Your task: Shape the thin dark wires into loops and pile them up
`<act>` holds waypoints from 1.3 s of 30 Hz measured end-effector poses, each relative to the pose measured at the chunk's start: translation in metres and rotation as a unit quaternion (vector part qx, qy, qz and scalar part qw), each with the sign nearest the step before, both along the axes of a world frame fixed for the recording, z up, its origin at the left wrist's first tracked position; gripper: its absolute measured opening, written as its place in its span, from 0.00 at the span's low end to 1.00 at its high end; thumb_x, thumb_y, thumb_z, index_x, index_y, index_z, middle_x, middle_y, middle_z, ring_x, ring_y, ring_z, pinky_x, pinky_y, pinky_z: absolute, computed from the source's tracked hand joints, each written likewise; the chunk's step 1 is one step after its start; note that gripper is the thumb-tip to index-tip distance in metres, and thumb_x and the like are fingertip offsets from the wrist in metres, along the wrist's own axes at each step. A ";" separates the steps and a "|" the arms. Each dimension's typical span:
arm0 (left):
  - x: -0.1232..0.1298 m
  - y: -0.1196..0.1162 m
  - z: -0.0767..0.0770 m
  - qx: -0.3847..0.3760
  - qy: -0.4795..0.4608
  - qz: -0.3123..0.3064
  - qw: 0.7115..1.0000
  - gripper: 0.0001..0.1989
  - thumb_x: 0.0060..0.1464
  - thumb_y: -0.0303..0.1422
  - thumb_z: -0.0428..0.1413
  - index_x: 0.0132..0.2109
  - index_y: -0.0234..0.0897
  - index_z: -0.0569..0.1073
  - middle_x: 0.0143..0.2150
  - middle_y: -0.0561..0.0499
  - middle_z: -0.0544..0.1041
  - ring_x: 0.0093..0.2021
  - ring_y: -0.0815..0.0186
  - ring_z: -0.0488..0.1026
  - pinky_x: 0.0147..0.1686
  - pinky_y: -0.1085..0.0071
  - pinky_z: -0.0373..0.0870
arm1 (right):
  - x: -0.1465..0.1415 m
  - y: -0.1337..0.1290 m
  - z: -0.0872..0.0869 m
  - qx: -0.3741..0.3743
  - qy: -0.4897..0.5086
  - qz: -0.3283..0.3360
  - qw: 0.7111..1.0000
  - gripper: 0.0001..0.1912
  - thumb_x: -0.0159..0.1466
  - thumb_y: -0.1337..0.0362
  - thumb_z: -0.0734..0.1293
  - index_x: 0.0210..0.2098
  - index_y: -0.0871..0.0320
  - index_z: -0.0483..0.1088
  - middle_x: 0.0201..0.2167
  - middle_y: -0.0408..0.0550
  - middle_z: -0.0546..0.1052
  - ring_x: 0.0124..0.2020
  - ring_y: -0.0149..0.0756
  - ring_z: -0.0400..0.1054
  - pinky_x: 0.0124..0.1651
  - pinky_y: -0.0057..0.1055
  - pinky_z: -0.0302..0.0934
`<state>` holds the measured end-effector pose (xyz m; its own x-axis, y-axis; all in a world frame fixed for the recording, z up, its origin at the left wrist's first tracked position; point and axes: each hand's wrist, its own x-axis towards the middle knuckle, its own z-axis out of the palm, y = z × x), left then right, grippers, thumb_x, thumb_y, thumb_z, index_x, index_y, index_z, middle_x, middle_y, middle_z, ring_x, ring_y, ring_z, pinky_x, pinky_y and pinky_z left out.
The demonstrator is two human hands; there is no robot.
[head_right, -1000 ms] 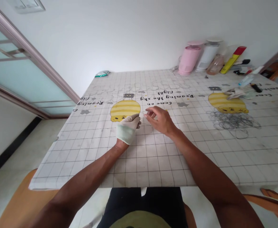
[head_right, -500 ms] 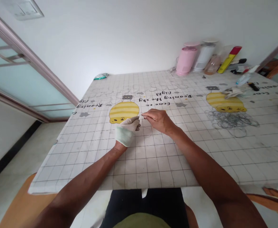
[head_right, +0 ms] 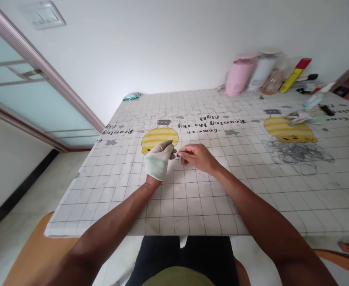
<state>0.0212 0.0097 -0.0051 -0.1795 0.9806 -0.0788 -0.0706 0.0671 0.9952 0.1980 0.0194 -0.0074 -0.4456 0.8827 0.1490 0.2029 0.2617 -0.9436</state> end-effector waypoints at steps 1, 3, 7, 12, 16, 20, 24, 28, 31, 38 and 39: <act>-0.001 0.001 0.001 -0.007 0.007 -0.001 1.000 0.18 0.60 0.35 0.58 0.55 0.35 0.80 0.35 0.50 0.81 0.30 0.71 0.75 0.36 0.74 0.74 | -0.002 -0.001 -0.001 0.011 -0.007 -0.008 1.000 0.17 0.69 0.48 0.69 0.38 0.55 0.80 0.27 0.45 0.80 0.30 0.36 0.75 0.36 0.34 0.72; -0.003 0.004 0.003 -0.023 0.024 -0.015 0.999 0.18 0.60 0.34 0.58 0.56 0.35 0.80 0.34 0.50 0.81 0.30 0.71 0.75 0.35 0.74 0.74 | -0.003 -0.003 -0.001 0.042 -0.030 -0.020 0.998 0.17 0.70 0.49 0.68 0.37 0.55 0.80 0.25 0.44 0.78 0.27 0.34 0.73 0.33 0.33 0.71; -0.012 0.013 0.003 -0.037 0.079 -0.075 0.993 0.20 0.59 0.31 0.58 0.58 0.33 0.79 0.34 0.49 0.82 0.32 0.69 0.76 0.36 0.73 0.74 | 0.001 -0.005 -0.003 0.087 -0.091 -0.008 0.992 0.16 0.71 0.51 0.66 0.35 0.53 0.80 0.22 0.41 0.76 0.24 0.32 0.70 0.30 0.31 0.66; -0.022 0.018 -0.003 0.005 0.201 -0.096 0.975 0.18 0.58 0.32 0.59 0.55 0.44 0.82 0.33 0.53 0.82 0.37 0.65 0.77 0.44 0.71 0.72 | 0.003 -0.006 -0.005 0.109 -0.143 0.014 0.984 0.14 0.72 0.54 0.66 0.37 0.51 0.81 0.21 0.38 0.74 0.22 0.30 0.67 0.29 0.30 0.61; -0.023 0.019 -0.006 0.046 0.247 -0.111 0.961 0.07 0.58 0.34 0.61 0.39 0.48 0.85 0.35 0.54 0.82 0.38 0.64 0.77 0.43 0.71 0.70 | 0.002 -0.007 -0.010 0.103 -0.154 0.023 0.982 0.13 0.72 0.54 0.65 0.39 0.50 0.81 0.21 0.38 0.75 0.21 0.29 0.66 0.28 0.30 0.60; -0.021 0.021 -0.009 0.092 0.302 -0.064 0.947 0.08 0.58 0.32 0.61 0.32 0.46 0.82 0.31 0.54 0.79 0.38 0.64 0.74 0.41 0.72 0.66 | -0.002 -0.010 -0.015 0.118 -0.156 0.013 0.981 0.13 0.72 0.54 0.65 0.40 0.49 0.81 0.20 0.38 0.74 0.20 0.30 0.65 0.26 0.31 0.59; -0.021 0.024 -0.010 0.093 0.331 -0.021 0.939 0.11 0.60 0.34 0.59 0.28 0.43 0.79 0.27 0.54 0.75 0.34 0.65 0.71 0.37 0.72 0.64 | -0.006 -0.011 -0.014 0.110 -0.151 -0.005 0.982 0.13 0.72 0.55 0.65 0.38 0.50 0.81 0.20 0.38 0.74 0.20 0.30 0.66 0.25 0.31 0.59; -0.022 0.025 -0.006 0.034 0.278 -0.061 0.958 0.12 0.61 0.37 0.56 0.31 0.43 0.80 0.28 0.54 0.77 0.31 0.66 0.72 0.36 0.71 0.66 | -0.001 -0.008 -0.011 0.083 -0.141 -0.023 0.986 0.13 0.71 0.55 0.66 0.38 0.51 0.81 0.20 0.39 0.74 0.21 0.31 0.68 0.26 0.30 0.63; -0.023 0.024 -0.004 0.009 0.215 -0.105 0.971 0.10 0.60 0.38 0.56 0.35 0.42 0.81 0.30 0.53 0.80 0.30 0.67 0.73 0.34 0.71 0.68 | 0.006 -0.006 -0.009 0.067 -0.135 -0.023 0.988 0.13 0.71 0.54 0.66 0.39 0.51 0.81 0.20 0.39 0.74 0.22 0.31 0.69 0.26 0.30 0.64; -0.022 0.026 -0.017 -0.030 0.060 -0.166 0.984 0.09 0.57 0.36 0.59 0.34 0.36 0.79 0.31 0.49 0.79 0.25 0.71 0.69 0.25 0.73 0.66 | 0.010 -0.008 -0.011 0.141 -0.183 -0.027 0.973 0.12 0.72 0.54 0.66 0.36 0.51 0.78 0.20 0.38 0.72 0.22 0.31 0.66 0.26 0.30 0.60; -0.022 0.026 -0.019 -0.034 0.050 -0.165 0.984 0.08 0.57 0.36 0.59 0.34 0.36 0.79 0.30 0.49 0.79 0.25 0.71 0.69 0.25 0.73 0.66 | 0.009 -0.009 -0.013 0.185 -0.206 -0.033 0.960 0.14 0.72 0.54 0.66 0.34 0.52 0.77 0.20 0.39 0.72 0.22 0.31 0.65 0.26 0.31 0.57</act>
